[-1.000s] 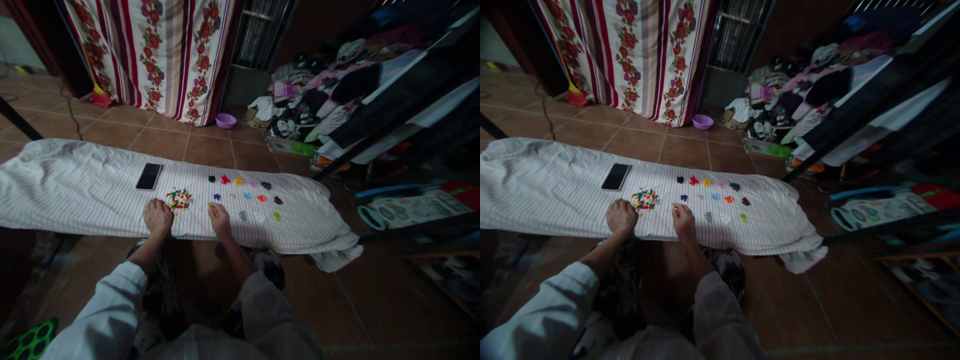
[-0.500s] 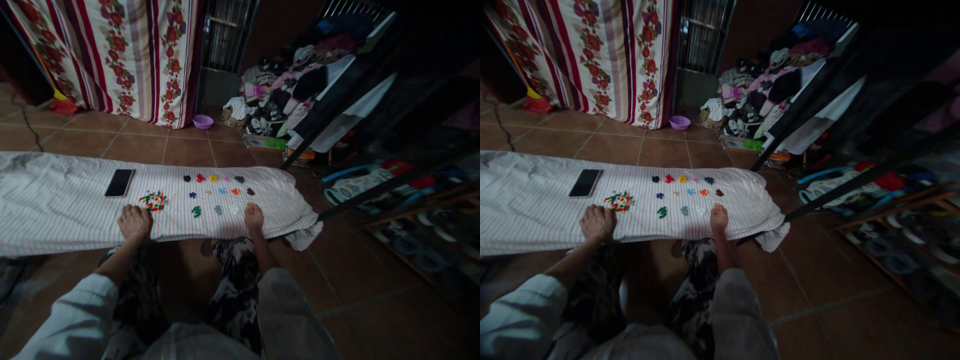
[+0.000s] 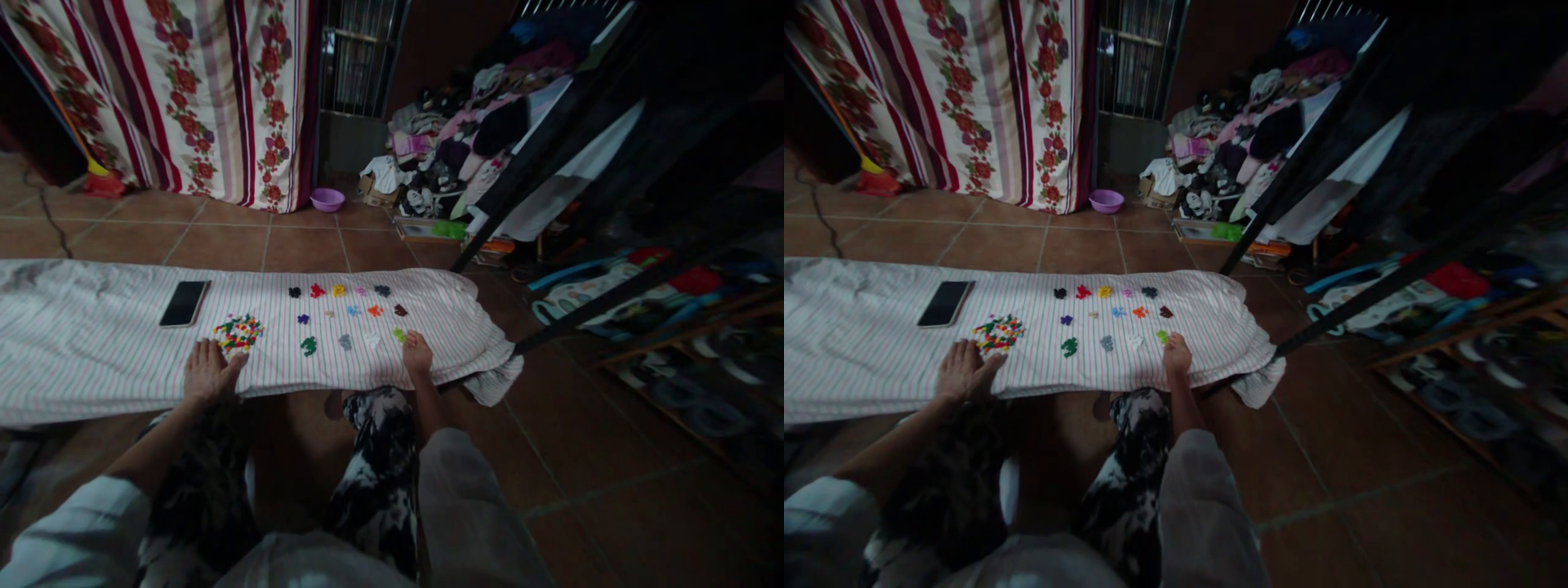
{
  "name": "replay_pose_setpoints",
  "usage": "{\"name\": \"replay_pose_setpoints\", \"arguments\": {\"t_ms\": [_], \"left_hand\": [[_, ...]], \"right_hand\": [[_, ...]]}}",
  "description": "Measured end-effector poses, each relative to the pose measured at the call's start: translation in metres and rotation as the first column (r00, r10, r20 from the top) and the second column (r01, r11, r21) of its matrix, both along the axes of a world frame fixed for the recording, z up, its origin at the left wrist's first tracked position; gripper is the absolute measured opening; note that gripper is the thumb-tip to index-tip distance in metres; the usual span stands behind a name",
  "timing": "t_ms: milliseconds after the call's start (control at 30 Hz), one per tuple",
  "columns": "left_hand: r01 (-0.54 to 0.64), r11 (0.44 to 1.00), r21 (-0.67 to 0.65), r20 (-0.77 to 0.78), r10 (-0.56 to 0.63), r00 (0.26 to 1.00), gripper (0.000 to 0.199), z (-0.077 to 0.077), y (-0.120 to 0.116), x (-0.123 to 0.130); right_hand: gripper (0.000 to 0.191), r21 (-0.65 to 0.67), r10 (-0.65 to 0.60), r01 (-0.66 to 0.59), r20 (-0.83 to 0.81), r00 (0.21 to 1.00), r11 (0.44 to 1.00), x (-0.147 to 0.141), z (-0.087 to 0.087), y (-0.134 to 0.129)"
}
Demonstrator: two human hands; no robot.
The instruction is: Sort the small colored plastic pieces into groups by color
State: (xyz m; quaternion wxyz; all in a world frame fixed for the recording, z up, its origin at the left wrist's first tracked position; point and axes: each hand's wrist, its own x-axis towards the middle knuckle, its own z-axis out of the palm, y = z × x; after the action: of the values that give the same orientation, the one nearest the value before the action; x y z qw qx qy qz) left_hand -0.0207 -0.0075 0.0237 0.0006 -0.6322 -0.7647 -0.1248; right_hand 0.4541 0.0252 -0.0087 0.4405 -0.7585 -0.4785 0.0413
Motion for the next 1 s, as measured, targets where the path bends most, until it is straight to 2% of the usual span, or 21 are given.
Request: {"name": "replay_pose_setpoints", "arguments": {"t_ms": [133, 233, 300, 367, 433, 500, 600, 667, 800, 900, 1000], "left_hand": [[0.003, 0.999, -0.05, 0.038, -0.001, 0.999, 0.079, -0.006, 0.001, 0.001], [-0.019, 0.999, -0.041, 0.031, 0.021, 0.999, 0.093, -0.011, 0.003, 0.001], [-0.005, 0.999, -0.05, 0.02, 0.006, 1.0, 0.096, -0.014, 0.005, 0.001], [-0.02, 0.998, -0.055, 0.006, 0.02, 1.0, 0.101, -0.017, 0.006, 0.002], [-0.03, 0.998, -0.049, -0.007, 0.03, 1.0, 0.1, -0.019, 0.007, 0.002], [-0.028, 0.999, -0.042, -0.01, 0.027, 1.0, 0.1, -0.02, 0.008, 0.003], [-0.029, 0.999, -0.014, 0.007, 0.029, 1.0, 0.097, -0.022, 0.008, 0.006], [-0.033, 0.999, 0.005, 0.02, 0.033, 0.999, 0.095, -0.022, 0.007, 0.007], [-0.026, 1.0, 0.014, 0.032, 0.025, 0.999, 0.093, -0.024, 0.008, 0.009], [-0.02, 0.999, 0.047, 0.039, 0.018, 0.999, 0.093, -0.026, 0.009, 0.01], [-0.005, 0.997, 0.082, 0.049, 0.001, 0.999, 0.096, -0.026, 0.013, 0.013]], "right_hand": [[0.038, 0.052, -0.005, 0.004, 0.027, 1.0, 0.999, -0.005, 0.003, -0.01], [0.037, 0.126, 0.012, -0.022, 0.084, 0.996, 0.992, -0.023, 0.01, -0.015], [0.036, 0.149, 0.11, -0.123, 0.095, 0.989, 0.981, -0.047, 0.017, -0.016], [0.036, 0.127, 0.277, -0.287, 0.088, 0.957, 0.949, -0.079, 0.024, -0.017], [0.035, 0.081, 0.478, -0.483, 0.074, 0.875, 0.872, -0.117, 0.03, -0.02], [0.032, 0.013, 0.616, -0.618, 0.062, 0.785, 0.786, -0.159, 0.033, -0.023], [0.03, -0.069, 0.768, -0.765, 0.054, 0.638, 0.641, -0.216, 0.034, -0.024], [0.03, -0.114, 0.803, -0.795, 0.058, 0.593, 0.596, -0.248, 0.033, -0.02], [0.03, -0.223, 0.796, -0.765, 0.121, 0.594, 0.605, -0.286, 0.029, -0.006], [0.03, -0.296, 0.754, -0.695, 0.191, 0.629, 0.655, -0.297, 0.022, 0.001], [0.03, -0.304, 0.711, -0.643, 0.259, 0.654, 0.703, -0.3, 0.012, 0.003]]}}
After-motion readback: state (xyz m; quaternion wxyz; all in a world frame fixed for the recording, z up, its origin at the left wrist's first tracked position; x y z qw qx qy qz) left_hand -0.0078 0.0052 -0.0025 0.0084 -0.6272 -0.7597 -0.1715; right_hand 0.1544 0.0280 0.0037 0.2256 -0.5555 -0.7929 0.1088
